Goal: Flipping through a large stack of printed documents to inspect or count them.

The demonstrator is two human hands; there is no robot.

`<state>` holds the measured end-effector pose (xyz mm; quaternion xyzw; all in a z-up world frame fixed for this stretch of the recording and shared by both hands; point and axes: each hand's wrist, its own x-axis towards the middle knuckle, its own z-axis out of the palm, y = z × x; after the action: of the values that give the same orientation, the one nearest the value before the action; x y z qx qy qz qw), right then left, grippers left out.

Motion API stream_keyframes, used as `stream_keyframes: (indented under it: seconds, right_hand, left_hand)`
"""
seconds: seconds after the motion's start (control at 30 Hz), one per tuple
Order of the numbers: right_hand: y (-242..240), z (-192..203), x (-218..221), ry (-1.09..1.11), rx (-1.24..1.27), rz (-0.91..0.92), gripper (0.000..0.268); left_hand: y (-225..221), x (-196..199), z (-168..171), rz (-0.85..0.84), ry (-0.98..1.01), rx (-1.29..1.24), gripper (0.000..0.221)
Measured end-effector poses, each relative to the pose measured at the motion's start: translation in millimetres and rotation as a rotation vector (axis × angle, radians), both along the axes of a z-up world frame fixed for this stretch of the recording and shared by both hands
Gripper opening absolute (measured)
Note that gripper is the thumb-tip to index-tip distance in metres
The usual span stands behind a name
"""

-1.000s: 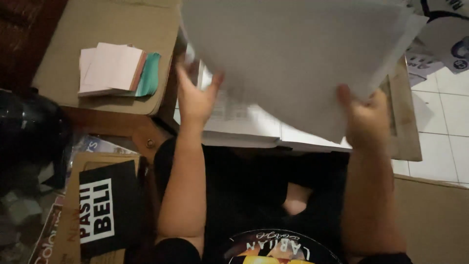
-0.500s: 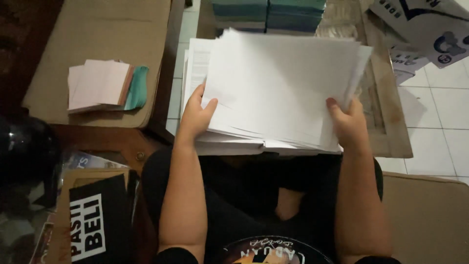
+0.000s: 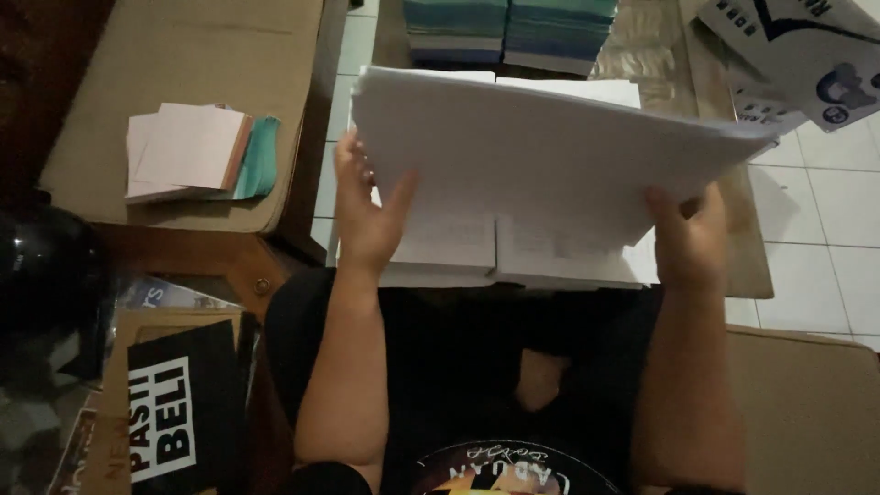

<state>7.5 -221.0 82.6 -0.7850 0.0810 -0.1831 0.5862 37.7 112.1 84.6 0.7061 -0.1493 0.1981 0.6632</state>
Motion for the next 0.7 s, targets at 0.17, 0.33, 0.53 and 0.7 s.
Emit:
stream_keyframes:
  seconds: [0.17, 0.33, 0.53, 0.7]
  right_hand:
    - [-3.3, -59.0, 4.4, -0.197, -0.349, -0.200, 0.046]
    - [32.0, -23.6, -8.9, -0.287, -0.291, 0.005, 0.025]
    - [-8.6, -17.5, -16.3, -0.250, -0.117, 0.047, 0.040]
    - [-4.1, -10.4, -13.2, -0.179, -0.083, 0.035, 0.055]
  left_hand:
    - [-32.9, 9.7, -38.3, 0.457, -0.091, 0.409, 0.034]
    - [-52.7, -0.6, -39.6, 0.234, -0.224, 0.241, 0.035]
    - [-20.0, -5.4, -30.8, 0.134, -0.276, 0.101, 0.042]
    - [-20.7, -15.6, 2.7, 0.142, -0.184, 0.087, 0.058]
